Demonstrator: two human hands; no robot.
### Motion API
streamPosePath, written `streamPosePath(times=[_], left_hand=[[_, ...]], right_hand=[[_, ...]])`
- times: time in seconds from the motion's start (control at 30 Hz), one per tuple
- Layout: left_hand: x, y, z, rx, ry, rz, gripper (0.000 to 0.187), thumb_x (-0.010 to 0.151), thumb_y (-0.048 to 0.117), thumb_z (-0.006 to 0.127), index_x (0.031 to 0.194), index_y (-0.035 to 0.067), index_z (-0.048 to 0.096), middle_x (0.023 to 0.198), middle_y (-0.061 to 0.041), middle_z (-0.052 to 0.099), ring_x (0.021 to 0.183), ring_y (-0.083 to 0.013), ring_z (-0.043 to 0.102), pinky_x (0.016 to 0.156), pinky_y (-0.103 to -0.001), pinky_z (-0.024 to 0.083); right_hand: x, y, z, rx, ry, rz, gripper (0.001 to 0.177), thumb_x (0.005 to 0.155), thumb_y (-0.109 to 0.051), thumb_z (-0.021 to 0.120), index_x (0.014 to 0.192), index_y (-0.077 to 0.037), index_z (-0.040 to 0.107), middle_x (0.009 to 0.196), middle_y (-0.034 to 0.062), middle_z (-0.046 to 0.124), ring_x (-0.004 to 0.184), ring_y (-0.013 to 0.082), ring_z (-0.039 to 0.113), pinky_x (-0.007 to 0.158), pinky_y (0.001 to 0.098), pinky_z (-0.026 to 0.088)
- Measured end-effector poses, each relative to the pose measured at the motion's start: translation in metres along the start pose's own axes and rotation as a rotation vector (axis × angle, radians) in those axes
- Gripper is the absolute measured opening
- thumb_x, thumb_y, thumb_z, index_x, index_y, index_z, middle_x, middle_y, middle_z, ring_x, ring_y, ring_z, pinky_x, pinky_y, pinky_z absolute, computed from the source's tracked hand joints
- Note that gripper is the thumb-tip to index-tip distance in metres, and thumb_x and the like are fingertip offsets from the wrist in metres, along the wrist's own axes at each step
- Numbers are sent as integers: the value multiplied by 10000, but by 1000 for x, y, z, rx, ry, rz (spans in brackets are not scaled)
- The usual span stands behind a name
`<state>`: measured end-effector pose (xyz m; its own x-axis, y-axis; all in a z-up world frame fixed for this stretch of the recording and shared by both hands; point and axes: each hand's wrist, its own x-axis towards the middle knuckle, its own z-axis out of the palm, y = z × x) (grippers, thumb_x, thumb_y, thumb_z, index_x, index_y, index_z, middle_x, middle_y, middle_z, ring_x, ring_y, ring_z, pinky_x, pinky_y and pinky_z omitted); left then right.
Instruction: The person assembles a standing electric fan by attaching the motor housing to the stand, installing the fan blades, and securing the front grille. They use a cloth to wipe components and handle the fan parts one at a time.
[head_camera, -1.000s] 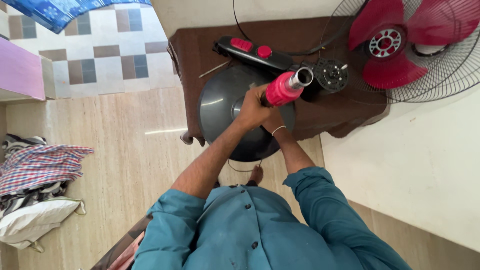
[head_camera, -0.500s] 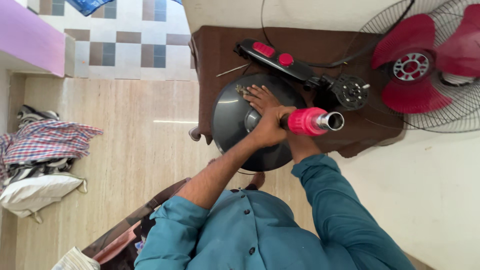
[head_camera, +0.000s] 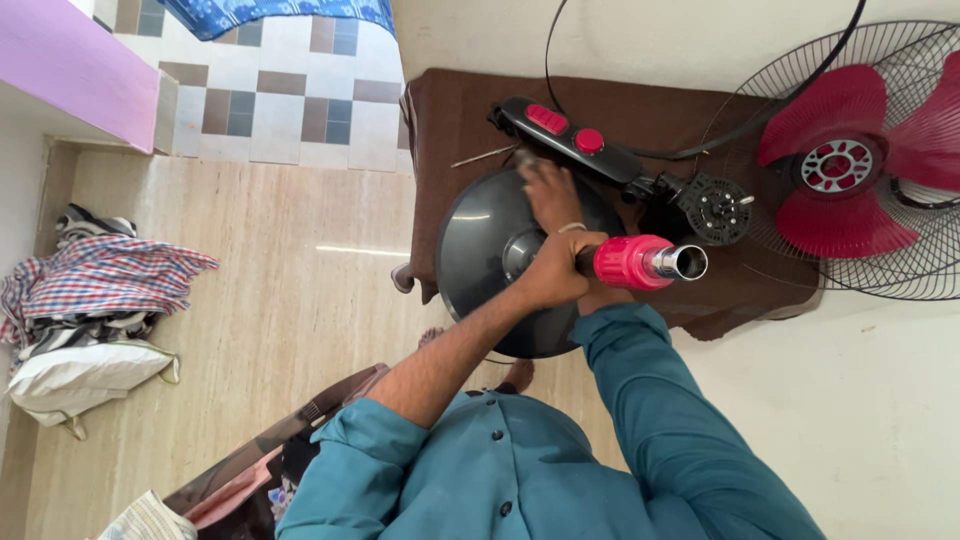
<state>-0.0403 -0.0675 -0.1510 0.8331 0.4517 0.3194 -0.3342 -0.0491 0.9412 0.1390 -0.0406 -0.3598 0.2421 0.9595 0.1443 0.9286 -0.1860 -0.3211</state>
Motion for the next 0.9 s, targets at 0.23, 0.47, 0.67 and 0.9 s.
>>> streamPosePath(times=[0.23,0.47,0.67,0.9], left_hand=[[-2,1,2,-7,-6,-215,350,751,-90,698,1082,12,745,902,-113,780,877,-73,635,781,-276,544],[4,7,-3,26,-37,-110,446,715,-138,634,1124,13,730,960,-41,759,946,-45,649,828,-237,534],[2,-14,-4,-47,-55,-187,493,690,-172,547,1118,-2,721,925,3,752,902,-38,626,817,-216,518],[1,-8,-2,43,26,-140,455,690,-127,581,1103,-5,727,867,-15,704,849,-42,593,768,-230,502]], right_hand=[[-103,48,-8,-5,400,231,493,1034,-243,583,1489,-74,495,1465,185,555,1333,397,525,1090,551,401],[-218,-10,-21,-240,239,651,482,1054,-278,529,1476,-56,463,1304,308,579,1133,479,619,909,522,534],[-273,-63,-13,-36,-104,884,605,1034,-270,509,1508,41,299,1162,405,578,820,520,686,687,550,583],[-271,-80,10,273,-287,496,578,928,-278,683,1334,37,417,957,302,693,843,437,700,739,522,563]])
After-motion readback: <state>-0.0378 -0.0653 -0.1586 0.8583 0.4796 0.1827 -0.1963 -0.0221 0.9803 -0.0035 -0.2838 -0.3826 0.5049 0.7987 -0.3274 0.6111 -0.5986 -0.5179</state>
